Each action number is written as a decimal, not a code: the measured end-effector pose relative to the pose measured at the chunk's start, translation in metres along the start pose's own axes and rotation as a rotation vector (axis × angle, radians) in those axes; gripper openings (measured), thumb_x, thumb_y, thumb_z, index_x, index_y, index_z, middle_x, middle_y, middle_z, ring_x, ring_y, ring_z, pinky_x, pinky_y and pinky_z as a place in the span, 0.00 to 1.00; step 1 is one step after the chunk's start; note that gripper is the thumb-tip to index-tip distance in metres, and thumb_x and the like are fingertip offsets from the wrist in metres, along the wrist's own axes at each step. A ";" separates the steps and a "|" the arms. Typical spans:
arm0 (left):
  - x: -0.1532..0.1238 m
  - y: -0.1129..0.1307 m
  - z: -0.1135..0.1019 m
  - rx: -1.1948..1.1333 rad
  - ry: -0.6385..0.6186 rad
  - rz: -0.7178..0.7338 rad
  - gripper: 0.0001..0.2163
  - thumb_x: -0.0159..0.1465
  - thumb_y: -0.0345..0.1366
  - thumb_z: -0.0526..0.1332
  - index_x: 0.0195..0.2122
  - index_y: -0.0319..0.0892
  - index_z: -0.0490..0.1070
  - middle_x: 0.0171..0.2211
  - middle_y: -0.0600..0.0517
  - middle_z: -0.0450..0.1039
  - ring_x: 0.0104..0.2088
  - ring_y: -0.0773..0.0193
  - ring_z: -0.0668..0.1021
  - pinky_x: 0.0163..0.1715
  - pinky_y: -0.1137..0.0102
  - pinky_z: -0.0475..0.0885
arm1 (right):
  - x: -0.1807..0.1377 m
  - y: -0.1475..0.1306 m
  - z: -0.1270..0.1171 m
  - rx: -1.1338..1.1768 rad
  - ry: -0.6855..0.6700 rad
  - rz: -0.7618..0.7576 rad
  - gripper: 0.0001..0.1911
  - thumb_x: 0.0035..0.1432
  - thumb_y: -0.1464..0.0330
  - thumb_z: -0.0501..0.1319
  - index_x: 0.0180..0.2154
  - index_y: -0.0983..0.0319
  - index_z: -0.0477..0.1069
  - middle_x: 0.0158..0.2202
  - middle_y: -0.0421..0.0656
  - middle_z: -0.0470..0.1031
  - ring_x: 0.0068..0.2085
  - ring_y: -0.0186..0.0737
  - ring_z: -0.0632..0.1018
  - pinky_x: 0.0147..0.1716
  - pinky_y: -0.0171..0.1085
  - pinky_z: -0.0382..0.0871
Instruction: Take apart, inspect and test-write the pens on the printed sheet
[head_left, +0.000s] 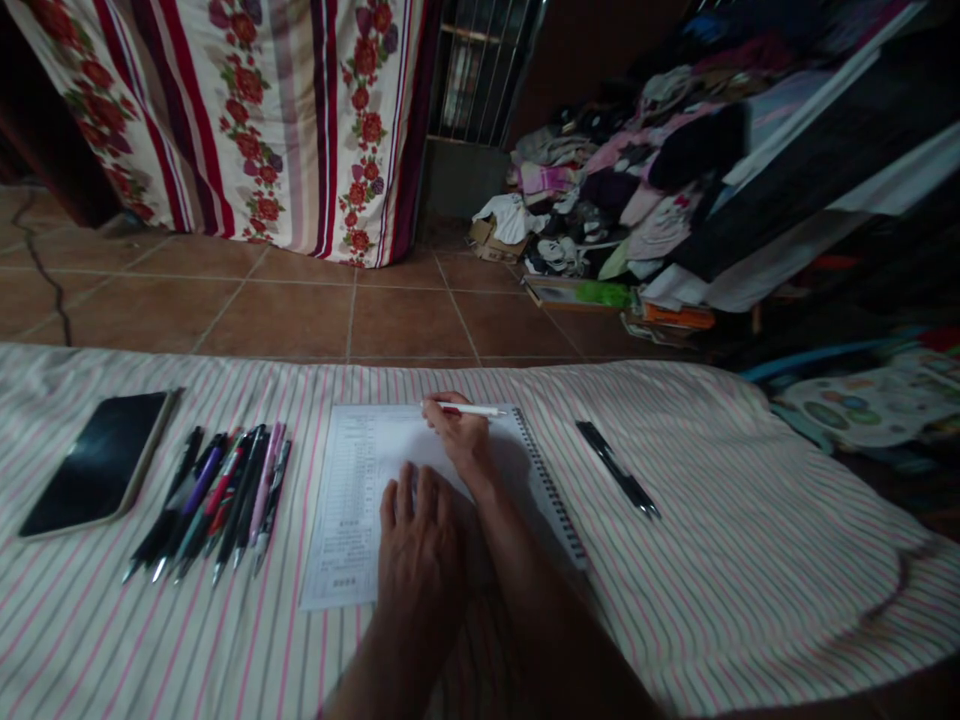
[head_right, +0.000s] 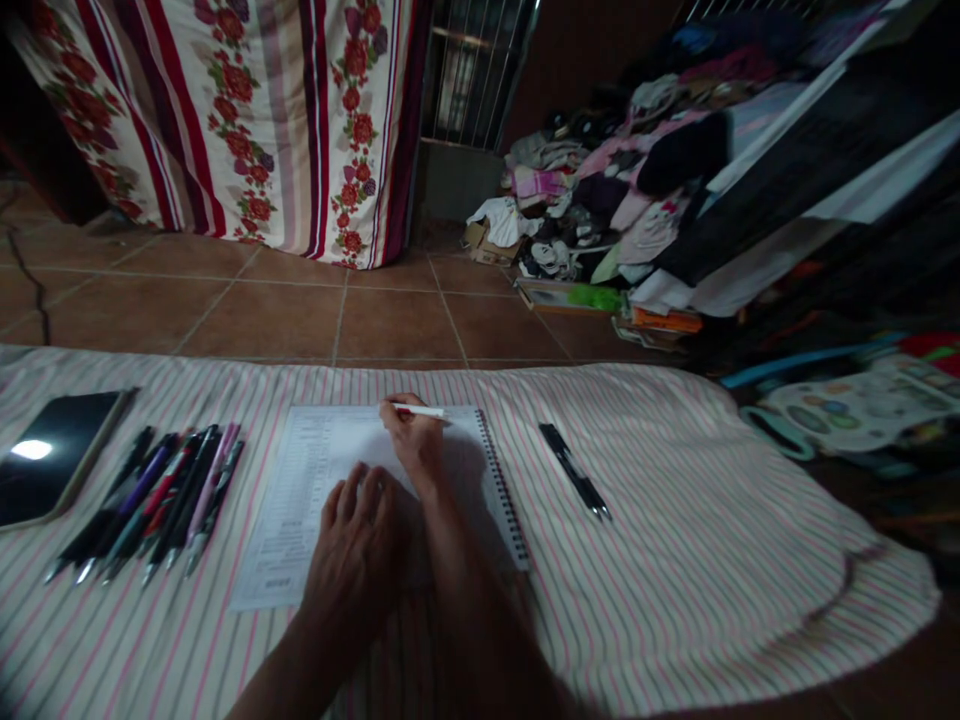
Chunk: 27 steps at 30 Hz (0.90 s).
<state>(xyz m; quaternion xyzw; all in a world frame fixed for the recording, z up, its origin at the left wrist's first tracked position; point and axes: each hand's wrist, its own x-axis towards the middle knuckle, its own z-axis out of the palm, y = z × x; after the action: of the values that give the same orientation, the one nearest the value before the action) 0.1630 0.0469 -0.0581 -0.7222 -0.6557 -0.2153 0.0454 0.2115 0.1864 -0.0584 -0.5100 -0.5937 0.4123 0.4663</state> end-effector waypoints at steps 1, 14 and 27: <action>0.000 0.001 0.000 0.009 -0.007 -0.003 0.18 0.59 0.26 0.48 0.50 0.32 0.65 0.52 0.35 0.66 0.56 0.42 0.64 0.48 0.49 0.65 | 0.000 0.000 0.000 -0.017 0.003 0.004 0.11 0.49 0.61 0.58 0.30 0.61 0.70 0.19 0.38 0.72 0.23 0.34 0.72 0.24 0.31 0.65; 0.000 0.001 -0.001 0.056 -0.061 0.022 0.20 0.58 0.27 0.48 0.51 0.32 0.65 0.53 0.35 0.65 0.56 0.40 0.63 0.49 0.48 0.64 | 0.003 0.008 0.003 -0.148 0.014 -0.034 0.12 0.49 0.60 0.57 0.30 0.61 0.72 0.22 0.41 0.76 0.24 0.35 0.75 0.24 0.31 0.66; 0.003 0.007 -0.010 0.103 -0.154 -0.011 0.20 0.59 0.27 0.48 0.52 0.31 0.65 0.54 0.37 0.64 0.57 0.41 0.61 0.52 0.50 0.62 | 0.005 0.011 0.005 -0.197 0.044 -0.050 0.11 0.49 0.61 0.57 0.29 0.61 0.72 0.20 0.40 0.75 0.24 0.34 0.75 0.23 0.29 0.66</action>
<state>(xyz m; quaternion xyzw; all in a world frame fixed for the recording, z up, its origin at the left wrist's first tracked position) 0.1670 0.0450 -0.0469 -0.7297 -0.6715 -0.1252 0.0309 0.2092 0.1933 -0.0697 -0.5473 -0.6336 0.3288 0.4370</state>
